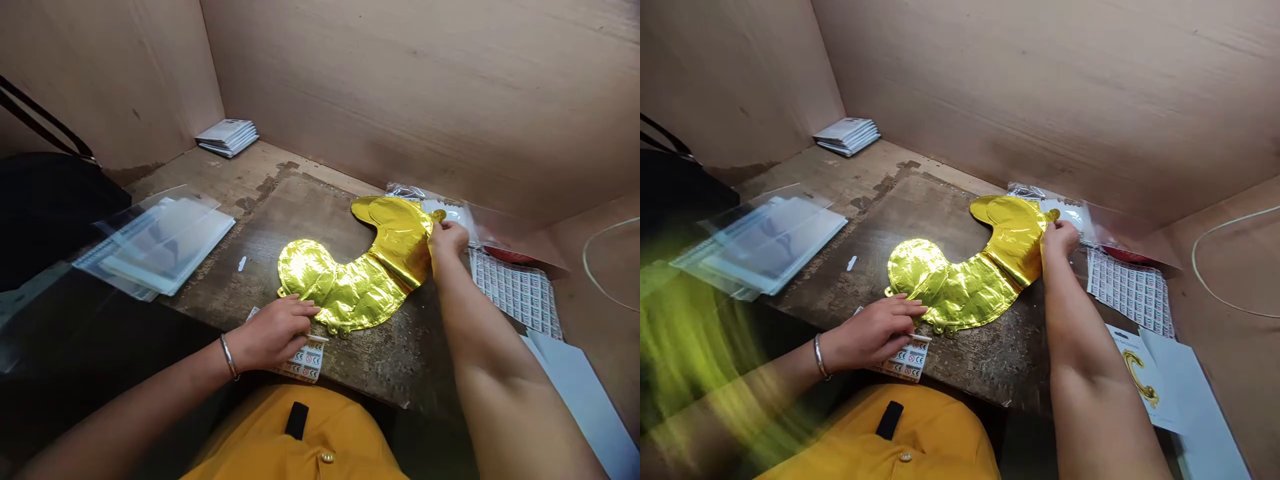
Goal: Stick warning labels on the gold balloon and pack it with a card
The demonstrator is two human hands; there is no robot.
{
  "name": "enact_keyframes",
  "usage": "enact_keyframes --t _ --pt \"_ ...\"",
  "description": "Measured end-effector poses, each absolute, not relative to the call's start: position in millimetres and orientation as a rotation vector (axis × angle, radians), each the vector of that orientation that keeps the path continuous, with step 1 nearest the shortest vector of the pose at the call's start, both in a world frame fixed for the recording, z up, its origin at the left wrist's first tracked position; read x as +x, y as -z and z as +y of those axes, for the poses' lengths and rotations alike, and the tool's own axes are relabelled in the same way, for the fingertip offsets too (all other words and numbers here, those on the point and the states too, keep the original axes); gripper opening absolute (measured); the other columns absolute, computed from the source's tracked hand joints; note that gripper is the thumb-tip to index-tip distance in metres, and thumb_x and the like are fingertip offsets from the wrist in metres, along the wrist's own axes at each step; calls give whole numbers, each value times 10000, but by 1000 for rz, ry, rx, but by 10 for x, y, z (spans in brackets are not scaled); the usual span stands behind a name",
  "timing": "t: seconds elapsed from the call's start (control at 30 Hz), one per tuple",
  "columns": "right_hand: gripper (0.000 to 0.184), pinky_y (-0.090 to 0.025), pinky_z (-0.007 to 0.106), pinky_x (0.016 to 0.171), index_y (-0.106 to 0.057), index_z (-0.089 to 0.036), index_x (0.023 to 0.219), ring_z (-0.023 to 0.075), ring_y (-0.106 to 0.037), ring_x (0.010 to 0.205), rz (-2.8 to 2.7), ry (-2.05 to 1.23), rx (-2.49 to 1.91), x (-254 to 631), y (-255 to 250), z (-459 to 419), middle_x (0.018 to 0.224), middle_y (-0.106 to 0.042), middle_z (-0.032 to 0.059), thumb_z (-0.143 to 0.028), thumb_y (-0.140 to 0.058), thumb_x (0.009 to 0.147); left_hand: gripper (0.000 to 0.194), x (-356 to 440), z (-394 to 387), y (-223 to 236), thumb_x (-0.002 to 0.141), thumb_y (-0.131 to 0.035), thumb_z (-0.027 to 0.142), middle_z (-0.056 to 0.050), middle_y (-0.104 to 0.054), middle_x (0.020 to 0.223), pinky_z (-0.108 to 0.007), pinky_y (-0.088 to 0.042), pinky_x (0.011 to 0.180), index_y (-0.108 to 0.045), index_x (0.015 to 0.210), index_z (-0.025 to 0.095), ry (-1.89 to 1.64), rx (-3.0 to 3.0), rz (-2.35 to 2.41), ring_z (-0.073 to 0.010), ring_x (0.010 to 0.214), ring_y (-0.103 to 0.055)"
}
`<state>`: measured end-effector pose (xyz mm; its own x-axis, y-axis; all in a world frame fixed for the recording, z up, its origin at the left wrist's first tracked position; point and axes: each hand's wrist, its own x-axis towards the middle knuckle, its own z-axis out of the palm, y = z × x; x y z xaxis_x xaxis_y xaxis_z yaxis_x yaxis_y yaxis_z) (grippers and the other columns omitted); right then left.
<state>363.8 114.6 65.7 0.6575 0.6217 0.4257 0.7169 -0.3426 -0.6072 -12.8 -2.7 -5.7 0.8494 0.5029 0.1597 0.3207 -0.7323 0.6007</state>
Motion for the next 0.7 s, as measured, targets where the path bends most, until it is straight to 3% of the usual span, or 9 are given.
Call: enact_keyframes --t 0.03,0.13,0.2,0.27,0.33,0.4,0.53,0.7 --pt "104 -404 385 718 -604 -141 721 232 -560 808 -1033 188 -2055 3584 -703 1094 772 -615 128 -212 -545 770 113 -127 -23 46 859 -526 184 -79 -604 1307 -443 -361 1087 -631 817 172 -410 2437 602 -241 1210 -558" --pt "289 -383 434 896 -621 -66 1056 291 -544 1057 -1162 228 -1968 3198 -798 702 1158 -586 247 -205 -522 823 107 -133 -16 -44 847 -551 178 -82 -614 1290 -436 -348 1083 -646 800 164 -380 2400 597 -242 1191 -566" --pt "274 -429 392 901 -658 -143 1043 242 -600 1010 -1465 47 -1841 2803 -794 253 1083 -663 153 -296 -493 888 110 -132 -21 -153 846 -565 189 -71 -641 1241 -435 -355 1054 -657 791 165 -372 2359 615 -235 1123 -597" --pt "214 -494 353 832 -691 -221 966 215 -649 909 -1790 -239 -1691 2389 -725 -246 972 -711 62 -364 -625 822 105 -118 -39 -279 843 -579 209 -53 -702 1080 -400 -406 961 -676 829 171 -359 2285 699 -214 989 -633" --pt "284 -524 335 772 -649 -221 1078 212 -654 907 -1990 -547 -1543 2049 -610 -658 1003 -706 64 -340 -650 820 127 -99 -70 -391 846 -579 233 -30 -719 867 -321 -451 804 -688 845 167 -337 2152 790 -178 822 -641" --pt "189 -527 304 739 -655 -220 1015 187 -663 844 -1925 -720 -1524 1846 -488 -896 945 -714 50 -307 -611 853 142 -84 -105 -462 844 -577 240 -11 -706 776 -259 -443 692 -696 847 163 -309 1996 817 -147 732 -628" --pt "138 -505 251 622 -663 -207 805 144 -635 664 -1569 -936 -1637 1802 -349 -965 743 -692 8 -310 -593 862 155 -107 -137 -475 824 -615 271 -5 -710 812 -222 -435 666 -704 881 158 -266 1806 827 -134 739 -623" --pt "162 -511 280 590 -667 -190 814 162 -624 642 -1497 -1018 -1668 1908 -337 -944 725 -685 26 -337 -608 848 188 -146 -147 -383 794 -645 313 -18 -699 794 -217 -437 623 -693 848 139 -208 1622 873 -137 714 -604"
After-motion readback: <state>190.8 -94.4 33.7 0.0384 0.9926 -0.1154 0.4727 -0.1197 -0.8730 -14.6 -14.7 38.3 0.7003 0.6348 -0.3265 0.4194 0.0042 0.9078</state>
